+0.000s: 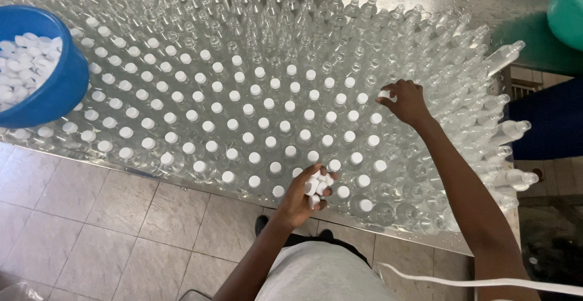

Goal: The person stands at a stainless steel table and repeatedly picks up white bottle caps from a blue bowl, then screws them onto rows of clear plastic bottles. The person moves the bowl to a new position on the table and continues capping the bottles by hand.

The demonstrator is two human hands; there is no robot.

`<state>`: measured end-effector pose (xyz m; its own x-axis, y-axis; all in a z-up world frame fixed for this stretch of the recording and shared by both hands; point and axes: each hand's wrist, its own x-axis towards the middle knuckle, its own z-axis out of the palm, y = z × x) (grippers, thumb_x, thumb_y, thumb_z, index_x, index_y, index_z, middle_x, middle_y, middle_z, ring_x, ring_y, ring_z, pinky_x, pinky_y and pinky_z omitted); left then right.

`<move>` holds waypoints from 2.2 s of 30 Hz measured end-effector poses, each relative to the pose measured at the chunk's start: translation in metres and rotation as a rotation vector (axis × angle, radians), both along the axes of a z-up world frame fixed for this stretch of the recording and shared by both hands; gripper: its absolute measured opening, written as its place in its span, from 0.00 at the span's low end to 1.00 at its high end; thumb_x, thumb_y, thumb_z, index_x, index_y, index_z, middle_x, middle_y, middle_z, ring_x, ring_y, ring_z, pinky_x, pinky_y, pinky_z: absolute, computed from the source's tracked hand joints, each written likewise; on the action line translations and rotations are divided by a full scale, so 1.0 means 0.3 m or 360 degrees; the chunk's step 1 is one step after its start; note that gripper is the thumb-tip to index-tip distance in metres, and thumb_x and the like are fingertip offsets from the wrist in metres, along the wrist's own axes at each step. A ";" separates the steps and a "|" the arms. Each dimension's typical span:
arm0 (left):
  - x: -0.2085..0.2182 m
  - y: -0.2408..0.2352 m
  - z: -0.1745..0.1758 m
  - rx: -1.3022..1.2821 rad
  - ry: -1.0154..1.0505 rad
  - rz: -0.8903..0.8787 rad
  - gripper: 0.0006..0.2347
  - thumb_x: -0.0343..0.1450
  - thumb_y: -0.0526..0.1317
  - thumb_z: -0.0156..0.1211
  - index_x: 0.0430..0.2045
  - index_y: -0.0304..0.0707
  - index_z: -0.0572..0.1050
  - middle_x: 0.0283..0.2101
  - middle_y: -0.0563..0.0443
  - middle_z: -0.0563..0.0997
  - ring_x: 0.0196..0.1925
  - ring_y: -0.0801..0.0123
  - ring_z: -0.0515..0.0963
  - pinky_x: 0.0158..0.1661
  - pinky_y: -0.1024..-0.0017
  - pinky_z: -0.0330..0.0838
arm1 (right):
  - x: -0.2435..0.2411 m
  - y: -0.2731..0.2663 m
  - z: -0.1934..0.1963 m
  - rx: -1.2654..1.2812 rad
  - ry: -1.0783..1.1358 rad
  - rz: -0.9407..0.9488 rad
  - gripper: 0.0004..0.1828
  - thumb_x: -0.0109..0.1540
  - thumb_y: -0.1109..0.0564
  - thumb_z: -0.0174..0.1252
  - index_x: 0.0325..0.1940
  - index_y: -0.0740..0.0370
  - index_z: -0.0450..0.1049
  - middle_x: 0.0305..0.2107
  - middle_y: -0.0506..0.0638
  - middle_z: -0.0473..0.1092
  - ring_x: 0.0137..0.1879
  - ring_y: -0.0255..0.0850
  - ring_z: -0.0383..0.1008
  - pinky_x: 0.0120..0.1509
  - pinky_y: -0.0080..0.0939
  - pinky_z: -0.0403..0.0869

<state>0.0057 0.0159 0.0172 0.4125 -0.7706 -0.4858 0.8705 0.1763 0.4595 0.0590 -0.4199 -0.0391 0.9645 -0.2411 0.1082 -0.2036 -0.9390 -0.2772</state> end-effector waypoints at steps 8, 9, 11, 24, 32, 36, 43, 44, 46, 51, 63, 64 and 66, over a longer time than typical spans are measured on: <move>-0.106 0.100 -0.026 0.0043 0.0099 0.0350 0.11 0.81 0.52 0.56 0.40 0.48 0.72 0.51 0.48 0.81 0.33 0.71 0.80 0.16 0.79 0.68 | 0.048 -0.033 0.084 0.0312 0.0244 0.0093 0.22 0.74 0.35 0.62 0.63 0.48 0.81 0.48 0.51 0.80 0.67 0.54 0.75 0.83 0.75 0.49; -0.125 0.111 -0.032 0.0026 0.0072 0.0399 0.11 0.81 0.52 0.55 0.41 0.47 0.72 0.52 0.47 0.79 0.34 0.71 0.80 0.17 0.79 0.69 | 0.056 -0.046 0.096 0.0439 0.0279 0.0067 0.21 0.77 0.34 0.59 0.63 0.47 0.81 0.49 0.51 0.81 0.66 0.54 0.77 0.83 0.74 0.50; -0.165 0.116 -0.049 0.0003 0.0097 0.0482 0.11 0.82 0.51 0.54 0.42 0.46 0.71 0.52 0.46 0.79 0.35 0.70 0.80 0.17 0.79 0.70 | 0.075 -0.075 0.086 0.0526 0.0415 0.0016 0.20 0.74 0.31 0.58 0.62 0.39 0.82 0.50 0.48 0.82 0.67 0.55 0.76 0.83 0.73 0.51; -0.263 0.010 0.027 0.0004 0.0038 0.0535 0.13 0.80 0.55 0.56 0.41 0.49 0.72 0.51 0.47 0.83 0.31 0.73 0.81 0.13 0.82 0.70 | 0.137 -0.150 -0.005 0.0915 0.0460 0.0011 0.16 0.69 0.37 0.69 0.58 0.39 0.86 0.38 0.50 0.83 0.60 0.58 0.79 0.73 0.61 0.66; -0.229 -0.029 0.025 -0.0062 0.0021 0.0215 0.19 0.80 0.62 0.55 0.40 0.46 0.73 0.46 0.47 0.84 0.28 0.70 0.82 0.10 0.81 0.66 | -0.175 0.198 0.152 0.0246 -0.0058 0.0209 0.21 0.72 0.43 0.65 0.68 0.50 0.81 0.56 0.56 0.77 0.68 0.66 0.72 0.75 0.72 0.64; -0.216 -0.029 0.035 -0.0092 -0.0039 -0.0033 0.23 0.81 0.66 0.50 0.38 0.45 0.73 0.43 0.46 0.83 0.26 0.68 0.83 0.08 0.79 0.67 | -0.445 0.702 0.452 0.1337 0.0378 0.0304 0.17 0.70 0.49 0.63 0.60 0.57 0.84 0.53 0.61 0.82 0.63 0.65 0.80 0.68 0.69 0.75; -0.191 0.085 0.116 -0.0213 -0.0060 -0.0435 0.25 0.80 0.67 0.52 0.40 0.43 0.71 0.32 0.52 0.75 0.23 0.68 0.82 0.05 0.83 0.67 | -0.579 0.825 0.309 0.1938 0.0514 0.0249 0.15 0.69 0.63 0.62 0.59 0.68 0.83 0.48 0.62 0.80 0.50 0.54 0.83 0.40 0.52 0.87; -0.200 0.098 0.062 -0.0227 -0.0035 -0.0494 0.25 0.80 0.66 0.54 0.45 0.42 0.71 0.34 0.54 0.72 0.24 0.67 0.83 0.06 0.83 0.69 | -0.605 0.847 0.314 0.1923 0.0492 0.0251 0.15 0.67 0.63 0.64 0.58 0.66 0.84 0.47 0.61 0.82 0.53 0.54 0.84 0.52 0.56 0.85; -0.205 0.115 0.005 -0.0239 0.0017 -0.0587 0.25 0.80 0.66 0.55 0.50 0.41 0.70 0.35 0.56 0.69 0.26 0.66 0.83 0.07 0.83 0.70 | -0.643 0.884 0.316 0.1921 0.0467 0.0209 0.15 0.66 0.62 0.67 0.57 0.65 0.86 0.47 0.61 0.84 0.56 0.54 0.84 0.63 0.61 0.82; -0.199 0.141 -0.025 -0.0233 -0.0031 -0.0686 0.19 0.81 0.61 0.58 0.38 0.45 0.71 0.40 0.52 0.75 0.29 0.72 0.81 0.10 0.86 0.68 | -0.734 0.916 0.298 0.1966 -0.0034 -0.0370 0.20 0.65 0.62 0.68 0.61 0.70 0.82 0.51 0.63 0.82 0.60 0.47 0.79 0.68 0.54 0.77; -0.215 0.143 -0.090 -0.0205 0.0213 -0.0255 0.10 0.76 0.38 0.62 0.50 0.40 0.73 0.51 0.43 0.81 0.30 0.71 0.78 0.13 0.81 0.66 | -0.975 0.794 0.126 0.0624 -0.0381 -0.0769 0.23 0.59 0.51 0.80 0.57 0.52 0.87 0.49 0.48 0.73 0.60 0.45 0.71 0.61 0.39 0.76; -0.224 0.131 -0.098 -0.0202 0.0218 -0.0253 0.10 0.76 0.38 0.62 0.50 0.40 0.73 0.51 0.43 0.81 0.30 0.71 0.78 0.13 0.81 0.66 | -0.974 0.780 0.083 0.0625 -0.0375 -0.0770 0.23 0.59 0.51 0.80 0.57 0.52 0.87 0.49 0.48 0.73 0.60 0.45 0.71 0.61 0.39 0.76; -0.244 0.110 -0.110 -0.0174 0.0325 -0.0160 0.10 0.75 0.35 0.61 0.49 0.41 0.74 0.50 0.46 0.82 0.28 0.72 0.78 0.13 0.81 0.64 | -0.974 0.757 -0.005 0.0210 -0.0410 -0.0599 0.25 0.58 0.39 0.78 0.59 0.38 0.86 0.50 0.44 0.70 0.56 0.47 0.63 0.69 0.53 0.62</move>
